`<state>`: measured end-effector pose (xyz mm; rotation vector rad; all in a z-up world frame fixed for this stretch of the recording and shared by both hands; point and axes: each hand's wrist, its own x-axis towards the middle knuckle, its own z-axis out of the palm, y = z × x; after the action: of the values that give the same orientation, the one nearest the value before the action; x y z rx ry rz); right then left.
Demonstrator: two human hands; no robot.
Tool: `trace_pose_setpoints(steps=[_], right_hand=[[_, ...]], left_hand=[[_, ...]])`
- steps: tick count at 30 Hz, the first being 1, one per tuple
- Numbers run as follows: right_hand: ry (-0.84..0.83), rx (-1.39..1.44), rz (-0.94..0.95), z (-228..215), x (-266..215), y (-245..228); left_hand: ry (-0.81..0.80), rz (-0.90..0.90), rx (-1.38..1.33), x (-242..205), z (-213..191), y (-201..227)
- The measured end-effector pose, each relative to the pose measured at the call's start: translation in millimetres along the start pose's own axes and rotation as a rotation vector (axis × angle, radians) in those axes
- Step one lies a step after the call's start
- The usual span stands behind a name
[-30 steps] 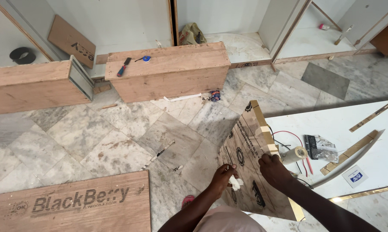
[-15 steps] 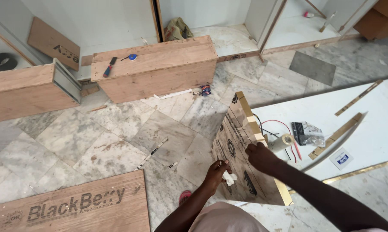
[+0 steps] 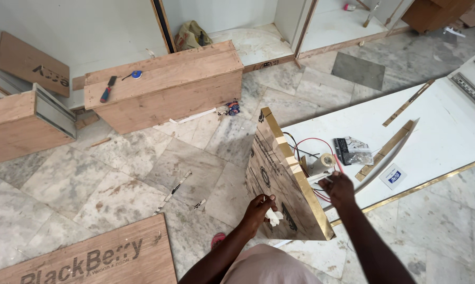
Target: The person retrieves a utility knife from a workbench and walks to a wooden cabinet. They use a white cloth to wipe the edges and surfaces of the cabinet and a white drawer unit. The person then lifts the drawer unit and positions it into the cabinet frame.
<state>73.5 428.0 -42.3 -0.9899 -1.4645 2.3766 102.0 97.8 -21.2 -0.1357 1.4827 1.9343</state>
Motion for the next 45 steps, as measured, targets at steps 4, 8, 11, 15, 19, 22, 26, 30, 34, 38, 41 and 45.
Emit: trace_pose_setpoints(steps=[4, 8, 11, 15, 19, 22, 26, 30, 34, 38, 41, 45], right_hand=[[0.127, 0.002, 0.014, 6, 14, 31], [0.368, -0.273, -0.163, 12, 26, 24], [0.377, -0.177, -0.405, 2, 23, 4], [-0.121, -0.421, -0.448, 20, 4, -34], [-0.504, -0.737, -0.584, 95, -65, -26], [-0.565, -1.229, -0.759, 142, -115, -24], [-0.888, -1.103, -0.387, 171, -113, -43], [-0.731, -1.408, -0.762, 189, -89, -56], [-0.671, -2.145, -1.25, 208, -81, -58], [-0.58, -2.41, -1.539, 212, -76, -35], [-0.49, -2.399, -1.559, 207, -68, -24], [-0.518, -2.37, -1.579, 199, -65, -21]], left_hand=[[-0.023, 0.008, 0.032, -4, 8, 7], [0.012, -0.001, -0.004, -2, 6, 11], [0.011, 0.011, -0.083, 0, 1, 11], [-0.049, 0.154, -0.128, 4, 2, 33], [-0.147, 0.124, -0.152, 4, 15, 61], [-0.137, 0.109, -0.252, 10, 20, 59], [-0.034, 0.141, -0.293, 15, -1, 46], [0.021, 0.19, -0.314, 21, -28, 38], [0.099, 0.11, -0.224, 8, -39, 48], [0.128, 0.059, -0.218, -7, -39, 58], [0.142, 0.016, -0.202, -1, -49, 52], [0.165, 0.008, -0.248, 13, -58, 39]])
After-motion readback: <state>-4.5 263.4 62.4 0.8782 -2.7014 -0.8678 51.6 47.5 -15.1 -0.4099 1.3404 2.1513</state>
